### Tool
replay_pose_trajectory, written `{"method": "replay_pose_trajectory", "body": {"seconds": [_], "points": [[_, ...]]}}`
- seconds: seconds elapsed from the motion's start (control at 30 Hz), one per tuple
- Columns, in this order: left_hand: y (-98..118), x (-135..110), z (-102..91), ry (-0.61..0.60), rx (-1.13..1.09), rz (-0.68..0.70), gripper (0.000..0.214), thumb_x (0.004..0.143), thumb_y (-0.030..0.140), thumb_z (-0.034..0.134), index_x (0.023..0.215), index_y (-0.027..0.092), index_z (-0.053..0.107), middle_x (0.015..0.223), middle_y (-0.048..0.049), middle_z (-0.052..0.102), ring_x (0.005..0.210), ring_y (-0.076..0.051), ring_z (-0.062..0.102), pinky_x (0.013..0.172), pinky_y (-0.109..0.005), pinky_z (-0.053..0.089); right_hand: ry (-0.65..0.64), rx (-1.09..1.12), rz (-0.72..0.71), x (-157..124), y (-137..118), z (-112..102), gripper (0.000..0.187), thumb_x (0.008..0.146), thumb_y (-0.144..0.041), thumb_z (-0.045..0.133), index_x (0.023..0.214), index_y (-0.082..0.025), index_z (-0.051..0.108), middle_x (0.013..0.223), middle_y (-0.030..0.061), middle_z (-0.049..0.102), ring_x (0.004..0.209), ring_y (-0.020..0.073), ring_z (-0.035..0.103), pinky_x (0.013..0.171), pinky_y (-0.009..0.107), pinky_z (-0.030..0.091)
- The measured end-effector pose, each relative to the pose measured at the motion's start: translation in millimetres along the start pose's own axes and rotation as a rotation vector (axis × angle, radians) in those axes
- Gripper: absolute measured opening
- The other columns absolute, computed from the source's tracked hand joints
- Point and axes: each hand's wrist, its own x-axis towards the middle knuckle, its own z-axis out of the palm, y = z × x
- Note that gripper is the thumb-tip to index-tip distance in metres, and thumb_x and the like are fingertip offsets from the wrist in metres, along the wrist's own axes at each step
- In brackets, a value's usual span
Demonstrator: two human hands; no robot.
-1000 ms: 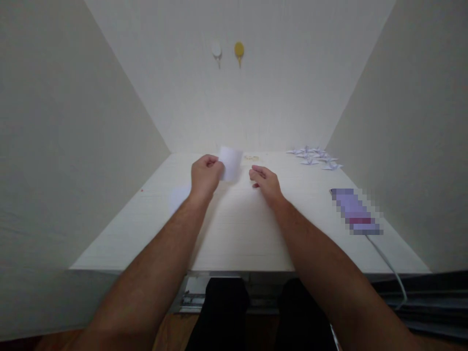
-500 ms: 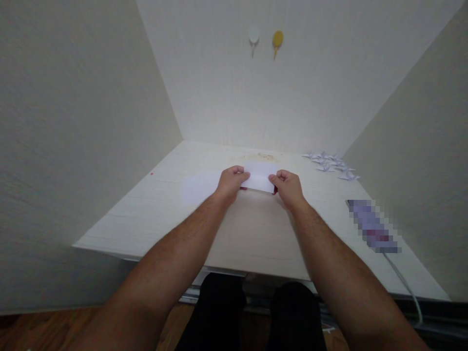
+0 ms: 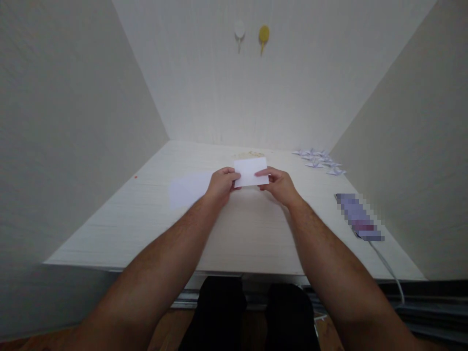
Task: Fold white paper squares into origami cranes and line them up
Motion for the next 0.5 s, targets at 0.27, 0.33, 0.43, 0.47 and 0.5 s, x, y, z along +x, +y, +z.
{"method": "replay_pose_trajectory", "body": {"seconds": [0.27,0.33,0.43,0.47,0.5], "points": [[3.9,-9.1,5.4,-0.145,-0.064,-0.047,0.012,0.069,0.017,0.065,0.075,0.014,0.055,0.075,-0.0091,0.070,0.062,-0.017,0.069,0.053,-0.024,0.048,0.253,0.098,0.061,-0.9,-0.8,10.9,0.026,0.069,-0.038,0.074,0.081,-0.016,0.069,0.075,0.0040,0.070,0.071,0.0173,0.067,0.058,0.030,0.056],[5.0,-10.7,6.2,-0.184,-0.067,0.017,0.015,0.073,0.024,0.065,0.082,0.012,0.060,0.082,-0.0112,0.071,0.067,-0.019,0.070,0.058,-0.027,0.052,0.302,0.122,0.063,-0.7,-1.5,12.7,0.027,0.069,-0.037,0.073,0.084,-0.016,0.069,0.079,0.0036,0.070,0.074,0.0169,0.067,0.059,0.029,0.057],[6.7,-13.7,7.1,-0.260,-0.099,0.131,0.032,0.075,0.034,0.069,0.098,0.013,0.064,0.098,-0.0126,0.071,0.082,-0.022,0.071,0.064,-0.030,0.056,0.337,0.159,0.064,-0.6,-2.4,14.4,0.027,0.068,-0.036,0.073,0.086,-0.016,0.070,0.084,0.0028,0.070,0.074,0.0152,0.064,0.062,0.030,0.058],[7.1,-14.6,7.2,-0.282,-0.118,0.157,0.039,0.074,0.037,0.072,0.103,0.013,0.063,0.102,-0.0128,0.070,0.086,-0.023,0.071,0.067,-0.031,0.057,0.345,0.169,0.069,-0.7,-2.9,14.9,0.027,0.068,-0.036,0.073,0.086,-0.016,0.070,0.084,0.0027,0.070,0.074,0.0151,0.064,0.062,0.030,0.058],[7.1,-15.2,7.3,-0.299,-0.138,0.174,0.045,0.072,0.039,0.074,0.107,0.014,0.062,0.106,-0.0129,0.069,0.089,-0.023,0.070,0.069,-0.033,0.057,0.352,0.179,0.072,-0.9,-3.4,15.5,0.026,0.068,-0.035,0.073,0.085,-0.016,0.070,0.084,0.0029,0.070,0.074,0.0153,0.064,0.061,0.029,0.058]]}}
